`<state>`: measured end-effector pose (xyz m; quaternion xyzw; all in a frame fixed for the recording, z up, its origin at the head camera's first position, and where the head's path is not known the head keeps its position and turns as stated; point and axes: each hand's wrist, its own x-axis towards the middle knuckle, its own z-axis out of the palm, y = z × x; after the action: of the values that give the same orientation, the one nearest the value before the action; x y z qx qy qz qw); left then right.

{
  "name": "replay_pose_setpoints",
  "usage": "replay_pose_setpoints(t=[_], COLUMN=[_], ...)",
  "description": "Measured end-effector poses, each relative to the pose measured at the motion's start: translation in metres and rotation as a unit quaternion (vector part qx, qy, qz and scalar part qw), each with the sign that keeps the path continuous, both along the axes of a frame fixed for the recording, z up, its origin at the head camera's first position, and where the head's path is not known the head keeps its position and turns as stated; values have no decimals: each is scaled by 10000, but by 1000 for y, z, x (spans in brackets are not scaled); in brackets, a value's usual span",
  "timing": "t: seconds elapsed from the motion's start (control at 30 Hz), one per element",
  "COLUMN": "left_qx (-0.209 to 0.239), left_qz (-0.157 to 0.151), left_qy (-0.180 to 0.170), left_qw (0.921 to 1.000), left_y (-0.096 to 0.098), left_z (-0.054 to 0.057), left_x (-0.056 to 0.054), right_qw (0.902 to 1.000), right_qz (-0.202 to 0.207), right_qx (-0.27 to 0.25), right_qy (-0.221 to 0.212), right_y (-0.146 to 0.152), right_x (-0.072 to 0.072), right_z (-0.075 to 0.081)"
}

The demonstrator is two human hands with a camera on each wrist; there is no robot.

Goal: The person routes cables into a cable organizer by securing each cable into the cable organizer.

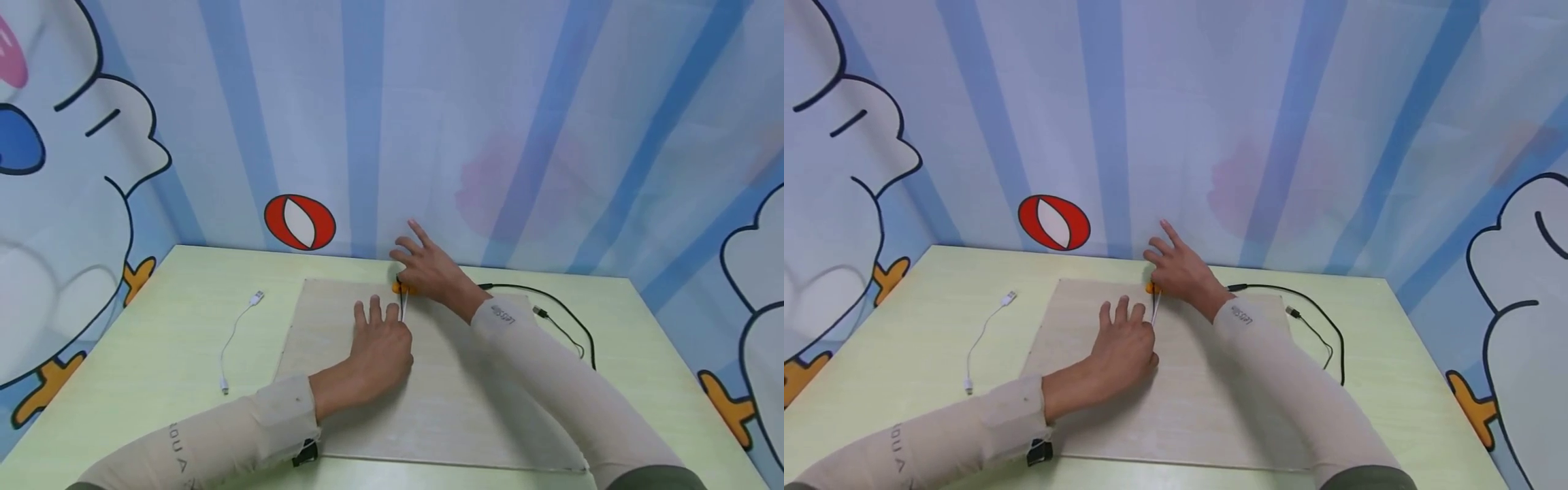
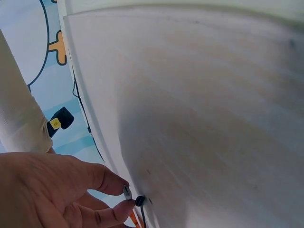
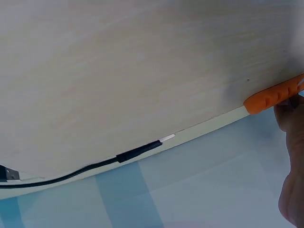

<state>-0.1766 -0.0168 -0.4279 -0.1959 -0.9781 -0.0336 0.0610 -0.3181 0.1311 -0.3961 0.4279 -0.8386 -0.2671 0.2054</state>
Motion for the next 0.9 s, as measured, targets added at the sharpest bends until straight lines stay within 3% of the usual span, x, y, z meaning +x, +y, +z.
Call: replay_pose_setpoints(t=[0.03,0.13,0.2,0.27,0.4,0.47,0.53,0.6,0.63,0.73,0.77,0.9], left_qx=[-28,-236,-245,-4,269,124,-78,-100,-131,187,177,243], left_qz=[4,52,48,-6,-117,-78,-7,-1,3,-91,-106,-145], left_qy=[-19,-113,-118,-136,71,73,57,54,58,146,222,247], left_qw=[10000,9996,9996,9999,9995,9999,10000,9999,9999,9997,9995,9993], left_y=[0,2,2,0,-3,-2,-1,-1,-1,-5,-6,-7], left_z=[3,25,27,16,-25,-23,-7,-9,-10,-38,-43,-43], left_x=[2,15,16,10,-10,-7,3,2,2,-13,-14,-12], right_qw=[9999,9992,9984,9974,9954,9938,9909,9870,9852,9817,9815,9817], right_qz=[16,45,50,43,22,-3,-35,-70,-94,-89,-67,-36], right_qx=[-83,-293,-410,-519,-669,-730,-860,-1040,-1121,-1302,-1334,-1363], right_qy=[-59,-260,-379,-490,-686,-836,-1032,-1221,-1297,-1385,-1375,-1332], right_y=[2,8,11,13,13,14,15,16,17,18,18,18], right_x=[-1,-1,-2,-2,-2,-1,-2,-2,-2,-1,-1,1], right_z=[-1,-2,-3,-3,-3,-3,-3,-4,-4,-4,-4,-3])
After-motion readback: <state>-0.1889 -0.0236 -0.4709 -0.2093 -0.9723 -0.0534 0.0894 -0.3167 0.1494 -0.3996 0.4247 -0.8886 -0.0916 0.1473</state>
